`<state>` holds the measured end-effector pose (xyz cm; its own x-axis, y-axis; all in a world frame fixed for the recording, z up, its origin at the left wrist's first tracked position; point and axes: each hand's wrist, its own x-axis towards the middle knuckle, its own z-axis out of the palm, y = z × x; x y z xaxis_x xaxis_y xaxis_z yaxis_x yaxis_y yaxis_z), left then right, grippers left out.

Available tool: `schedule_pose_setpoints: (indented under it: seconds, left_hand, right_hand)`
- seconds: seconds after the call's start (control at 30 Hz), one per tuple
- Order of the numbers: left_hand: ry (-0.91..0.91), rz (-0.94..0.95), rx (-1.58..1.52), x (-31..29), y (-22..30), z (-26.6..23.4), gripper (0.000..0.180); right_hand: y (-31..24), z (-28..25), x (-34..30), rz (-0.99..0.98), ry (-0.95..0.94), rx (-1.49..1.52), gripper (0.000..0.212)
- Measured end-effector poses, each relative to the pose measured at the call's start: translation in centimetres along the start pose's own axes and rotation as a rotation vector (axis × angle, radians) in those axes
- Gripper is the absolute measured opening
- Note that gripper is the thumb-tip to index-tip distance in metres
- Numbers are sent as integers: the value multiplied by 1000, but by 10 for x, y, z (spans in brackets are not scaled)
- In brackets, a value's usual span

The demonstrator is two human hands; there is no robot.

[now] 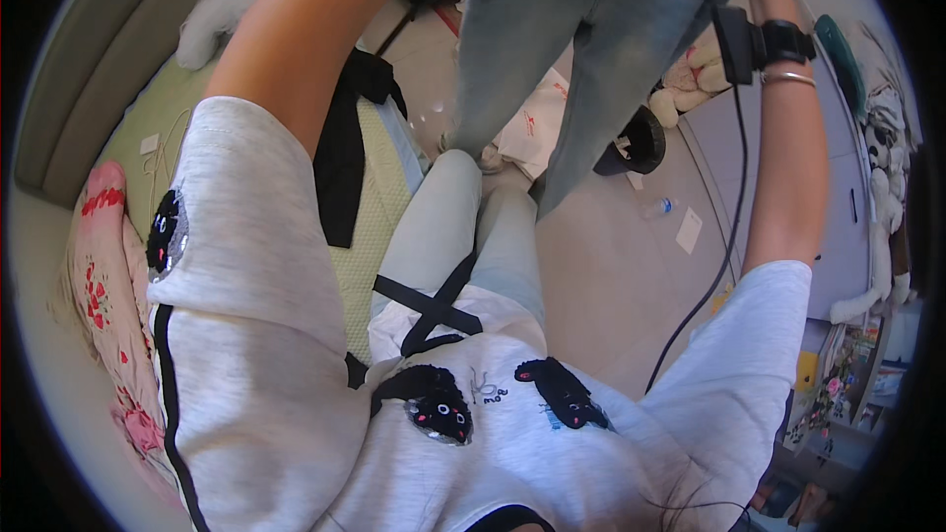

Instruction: The recorder is folding several items of clothing on a bed.

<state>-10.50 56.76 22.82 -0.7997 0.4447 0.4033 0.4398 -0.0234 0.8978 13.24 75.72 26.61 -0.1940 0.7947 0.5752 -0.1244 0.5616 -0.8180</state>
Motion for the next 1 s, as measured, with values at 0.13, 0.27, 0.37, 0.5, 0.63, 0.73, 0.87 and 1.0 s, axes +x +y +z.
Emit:
schedule_pose_setpoints:
  seconds: [0.13, 0.27, 0.37, 0.5, 0.63, 0.73, 0.87, 1.0]
  left_hand:
    - [-220, -282, -531, -12, 36, 20, 23]
    - [-304, -89, -733, -32, 82, 2, 17]
    - [-399, 97, -710, -60, 119, -23, 25]
    - [-557, 109, -806, -89, 151, -45, 41]
    - [-1056, 288, -935, -78, 151, -70, 49]
    - [-809, 379, -506, -92, 153, -95, 42]
    - [-419, 143, 242, -71, 63, -133, 38]
    - [-802, -138, 124, -137, -47, -123, 70]
  right_hand:
    - [4, 31, 19, 271, -89, 711, 14]
    - [-77, 78, -72, -117, -288, 390, 15]
    - [-123, 90, -113, -227, -334, 359, 18]
    - [-151, 75, -120, -455, -515, 354, 29]
    - [-163, 68, -114, -483, -428, 352, 29]
    - [-156, 47, -99, -387, -360, 524, 26]
    - [-158, 19, -94, -333, -327, 567, 29]
    - [-149, 8, -80, -223, -308, 474, 30]
